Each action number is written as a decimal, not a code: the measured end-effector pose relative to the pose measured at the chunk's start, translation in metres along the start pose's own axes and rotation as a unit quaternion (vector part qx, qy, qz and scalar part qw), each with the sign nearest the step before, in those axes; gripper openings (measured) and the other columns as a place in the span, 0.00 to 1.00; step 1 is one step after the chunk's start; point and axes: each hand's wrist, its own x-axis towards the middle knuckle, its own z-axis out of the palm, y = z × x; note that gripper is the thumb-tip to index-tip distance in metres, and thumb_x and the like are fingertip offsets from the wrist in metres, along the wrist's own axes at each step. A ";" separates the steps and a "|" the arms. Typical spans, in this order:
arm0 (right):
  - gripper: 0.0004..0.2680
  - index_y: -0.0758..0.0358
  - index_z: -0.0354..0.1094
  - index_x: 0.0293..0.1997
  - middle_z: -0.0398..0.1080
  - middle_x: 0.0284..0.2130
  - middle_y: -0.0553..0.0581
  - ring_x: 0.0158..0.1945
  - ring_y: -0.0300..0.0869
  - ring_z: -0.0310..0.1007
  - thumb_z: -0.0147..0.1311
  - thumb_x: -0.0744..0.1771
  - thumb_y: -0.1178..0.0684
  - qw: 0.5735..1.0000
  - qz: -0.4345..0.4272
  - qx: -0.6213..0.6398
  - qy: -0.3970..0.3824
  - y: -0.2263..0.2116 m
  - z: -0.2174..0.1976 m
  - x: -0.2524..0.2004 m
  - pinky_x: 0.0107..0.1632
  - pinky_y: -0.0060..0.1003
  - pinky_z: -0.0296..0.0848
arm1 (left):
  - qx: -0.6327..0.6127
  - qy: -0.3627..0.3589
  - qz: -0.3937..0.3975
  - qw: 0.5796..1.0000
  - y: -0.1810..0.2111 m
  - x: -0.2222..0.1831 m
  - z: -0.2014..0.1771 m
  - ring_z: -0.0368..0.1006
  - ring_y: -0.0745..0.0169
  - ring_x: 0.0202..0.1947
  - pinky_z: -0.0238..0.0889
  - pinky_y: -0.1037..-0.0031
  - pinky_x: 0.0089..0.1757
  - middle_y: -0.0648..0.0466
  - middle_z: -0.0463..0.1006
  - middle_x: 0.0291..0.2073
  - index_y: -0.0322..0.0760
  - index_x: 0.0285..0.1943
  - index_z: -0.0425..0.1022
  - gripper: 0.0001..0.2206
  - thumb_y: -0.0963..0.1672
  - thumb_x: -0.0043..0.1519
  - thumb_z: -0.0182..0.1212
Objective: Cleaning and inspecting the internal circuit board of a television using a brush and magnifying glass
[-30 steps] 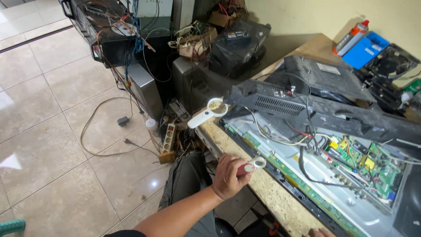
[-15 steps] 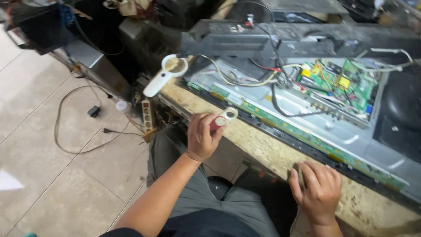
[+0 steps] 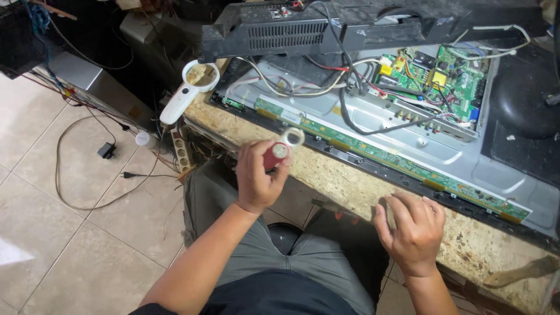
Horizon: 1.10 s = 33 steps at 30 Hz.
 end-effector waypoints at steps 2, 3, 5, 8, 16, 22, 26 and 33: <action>0.04 0.56 0.76 0.39 0.76 0.40 0.52 0.42 0.47 0.75 0.64 0.67 0.51 1.000 -0.008 0.015 -0.007 -0.002 -0.006 0.004 0.56 0.45 0.65 | -0.031 -0.021 0.013 0.999 0.016 0.007 0.004 0.72 0.45 0.43 0.65 0.61 0.47 0.43 0.75 0.45 0.31 0.57 0.67 0.17 0.47 0.66 0.62; 0.04 0.55 0.75 0.35 0.76 0.37 0.51 0.41 0.48 0.75 0.64 0.67 0.51 1.000 -0.009 0.025 -0.014 -0.004 -0.008 0.008 0.53 0.45 0.64 | -0.067 -0.048 0.028 0.996 0.022 0.011 0.004 0.74 0.43 0.42 0.66 0.60 0.46 0.43 0.76 0.45 0.32 0.58 0.66 0.17 0.47 0.67 0.62; 0.04 0.54 0.76 0.36 0.77 0.40 0.51 0.44 0.49 0.75 0.66 0.67 0.50 1.000 -0.016 0.013 -0.001 -0.005 -0.003 0.000 0.56 0.45 0.63 | -0.087 -0.050 0.040 0.994 0.031 0.014 0.014 0.76 0.49 0.38 0.69 0.64 0.39 0.45 0.77 0.44 0.35 0.58 0.65 0.18 0.48 0.66 0.63; 0.04 0.52 0.77 0.36 0.79 0.42 0.50 0.47 0.44 0.76 0.67 0.68 0.50 1.000 -0.009 -0.012 0.021 0.000 0.009 -0.011 0.63 0.43 0.59 | -0.127 -0.074 0.047 0.988 0.041 0.019 0.028 0.79 0.51 0.39 0.74 0.65 0.37 0.47 0.79 0.47 0.40 0.61 0.65 0.20 0.50 0.66 0.64; 0.04 0.51 0.80 0.33 0.79 0.37 0.49 0.39 0.46 0.77 0.64 0.67 0.49 0.999 -0.017 -0.025 0.017 0.020 0.023 -0.015 0.49 0.37 0.67 | -0.085 -0.101 0.063 0.989 0.032 0.002 0.068 0.78 0.48 0.35 0.66 0.58 0.32 0.54 0.77 0.47 0.45 0.64 0.65 0.23 0.53 0.65 0.63; 0.03 0.53 0.79 0.35 0.80 0.40 0.50 0.41 0.42 0.77 0.65 0.67 0.50 1.000 0.000 -0.013 0.022 0.023 0.032 -0.031 0.58 0.39 0.63 | -0.004 -0.076 0.123 0.990 0.033 -0.004 0.068 0.79 0.52 0.32 0.62 0.59 0.28 0.54 0.80 0.48 0.44 0.67 0.65 0.23 0.53 0.68 0.63; 0.07 0.56 0.79 0.44 0.81 0.44 0.51 0.46 0.43 0.79 0.66 0.67 0.48 0.998 0.025 -0.051 0.019 0.032 0.044 -0.045 0.64 0.41 0.65 | -0.004 -0.076 0.129 0.989 0.030 -0.007 0.071 0.77 0.54 0.29 0.62 0.59 0.27 0.53 0.79 0.47 0.42 0.69 0.64 0.25 0.54 0.68 0.63; 0.04 0.57 0.80 0.35 0.80 0.37 0.57 0.33 0.51 0.76 0.67 0.65 0.50 1.000 -0.017 0.018 0.017 0.029 0.034 -0.021 0.38 0.44 0.70 | -0.010 -0.088 0.130 0.987 0.026 -0.012 0.074 0.77 0.54 0.31 0.64 0.58 0.29 0.52 0.79 0.48 0.43 0.71 0.61 0.26 0.53 0.69 0.63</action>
